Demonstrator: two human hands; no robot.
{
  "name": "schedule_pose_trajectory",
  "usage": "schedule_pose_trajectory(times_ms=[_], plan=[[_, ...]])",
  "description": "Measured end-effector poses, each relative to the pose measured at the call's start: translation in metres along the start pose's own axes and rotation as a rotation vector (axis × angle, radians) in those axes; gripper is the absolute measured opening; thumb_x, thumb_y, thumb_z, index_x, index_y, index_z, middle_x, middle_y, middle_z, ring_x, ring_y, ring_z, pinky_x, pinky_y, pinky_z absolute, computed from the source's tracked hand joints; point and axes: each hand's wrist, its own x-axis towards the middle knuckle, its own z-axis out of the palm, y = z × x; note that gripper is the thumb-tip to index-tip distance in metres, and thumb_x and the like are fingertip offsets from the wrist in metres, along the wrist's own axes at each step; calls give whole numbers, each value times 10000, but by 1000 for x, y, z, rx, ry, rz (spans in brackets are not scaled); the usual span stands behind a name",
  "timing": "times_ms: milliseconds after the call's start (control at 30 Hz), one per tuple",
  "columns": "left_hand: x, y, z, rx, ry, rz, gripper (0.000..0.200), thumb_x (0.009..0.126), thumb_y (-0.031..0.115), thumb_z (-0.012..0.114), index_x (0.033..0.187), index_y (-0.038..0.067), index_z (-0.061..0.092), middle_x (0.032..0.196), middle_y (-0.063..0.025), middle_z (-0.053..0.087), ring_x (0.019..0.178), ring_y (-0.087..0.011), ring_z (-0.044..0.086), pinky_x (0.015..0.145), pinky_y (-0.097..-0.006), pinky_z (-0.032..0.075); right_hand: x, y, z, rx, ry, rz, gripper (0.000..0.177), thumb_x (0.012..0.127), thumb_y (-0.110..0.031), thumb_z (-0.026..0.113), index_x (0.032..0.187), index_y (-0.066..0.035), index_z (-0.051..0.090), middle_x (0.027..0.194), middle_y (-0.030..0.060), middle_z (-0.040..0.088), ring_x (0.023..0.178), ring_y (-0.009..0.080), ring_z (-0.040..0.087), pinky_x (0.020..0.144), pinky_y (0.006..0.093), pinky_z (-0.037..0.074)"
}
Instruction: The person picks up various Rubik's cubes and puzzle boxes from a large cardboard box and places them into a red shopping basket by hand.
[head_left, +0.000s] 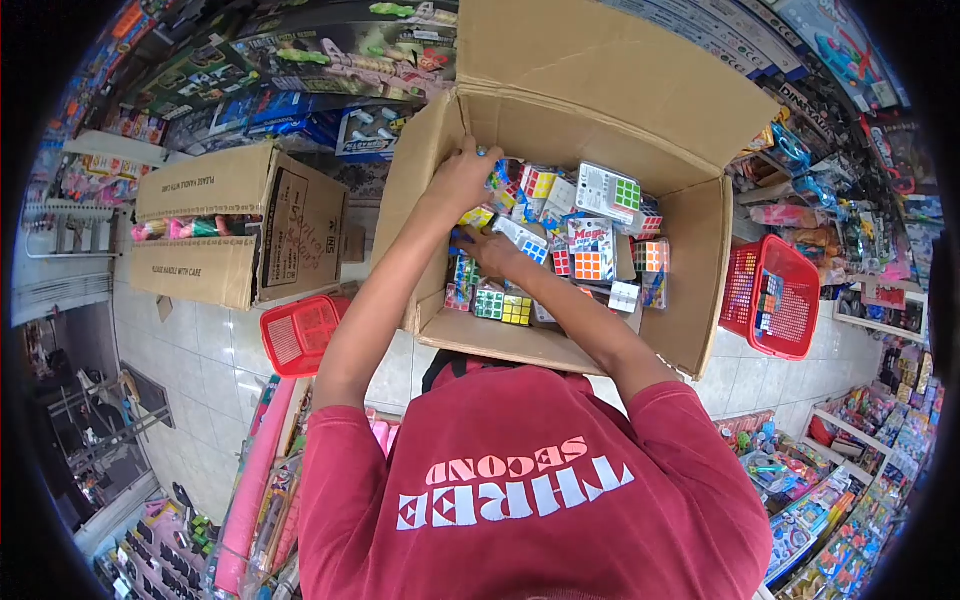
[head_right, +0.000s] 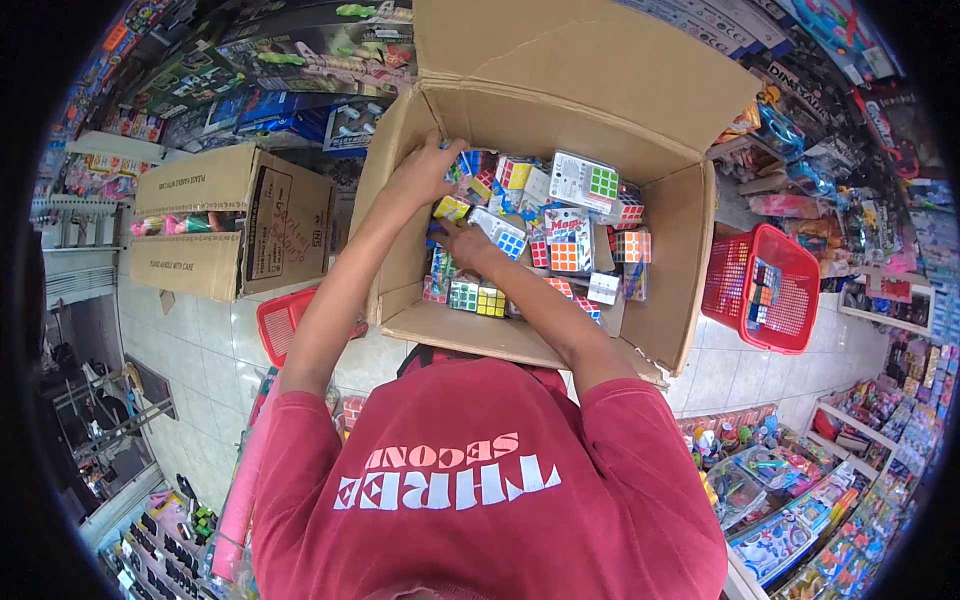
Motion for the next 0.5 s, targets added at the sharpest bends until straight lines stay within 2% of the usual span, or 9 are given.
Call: schedule_pose_trajectory(times_ms=[133, 233, 333, 367, 467, 500], plan=[[1, 5, -3, 8, -63, -2, 650, 652, 135, 758, 1237, 132, 476, 1207, -315, 435, 1062, -469, 533, 875, -476, 486, -5, 1, 4, -1, 59, 7, 578, 795, -166, 619, 1338, -244, 439, 1438, 151, 303, 1254, 346, 417, 941, 457, 434], [4, 1, 1, -9, -90, -3, 656, 650, 149, 759, 1240, 129, 474, 1212, -320, 433, 1052, -474, 538, 875, -475, 487, -9, 1, 15, -113, 140, -121, 540, 801, -151, 594, 1306, -294, 470, 1437, 156, 301, 1251, 361, 412, 927, 481, 437], [5, 1, 2, 2, -106, -5, 662, 652, 161, 759, 1248, 129, 473, 1214, -324, 433, 1046, -470, 543, 876, -468, 489, -23, -2, 15, -165, 119, -185, 508, 803, -136, 574, 1269, -326, 503, 1429, 160, 309, 1239, 371, 414, 918, 497, 438], [5, 2, 3, 9, -108, -6, 665, 651, 161, 759, 1250, 128, 473, 1213, -325, 433, 1045, -466, 547, 876, -466, 489, -21, -2, 18, -100, 141, -179, 557, 729, -86, 622, 1243, -284, 541, 1440, 180, 275, 1213, 379, 425, 933, 498, 431], [-1, 4, -1, 32, -125, -15, 674, 651, 165, 759, 1259, 127, 471, 1210, -325, 436, 1042, -454, 554, 873, -463, 489, -21, 0, 8, -41, 122, -205, 511, 763, -132, 622, 1235, -304, 525, 1409, 152, 334, 1190, 365, 453, 933, 495, 443], [-1, 3, -2, 34, -130, -17, 678, 652, 168, 758, 1264, 129, 469, 1206, -324, 438, 1042, -450, 556, 871, -463, 489, -25, 3, -4, 11, 82, -273, 562, 728, -116, 669, 1252, -215, 491, 1400, 157, 345, 1175, 371, 462, 952, 467, 438]])
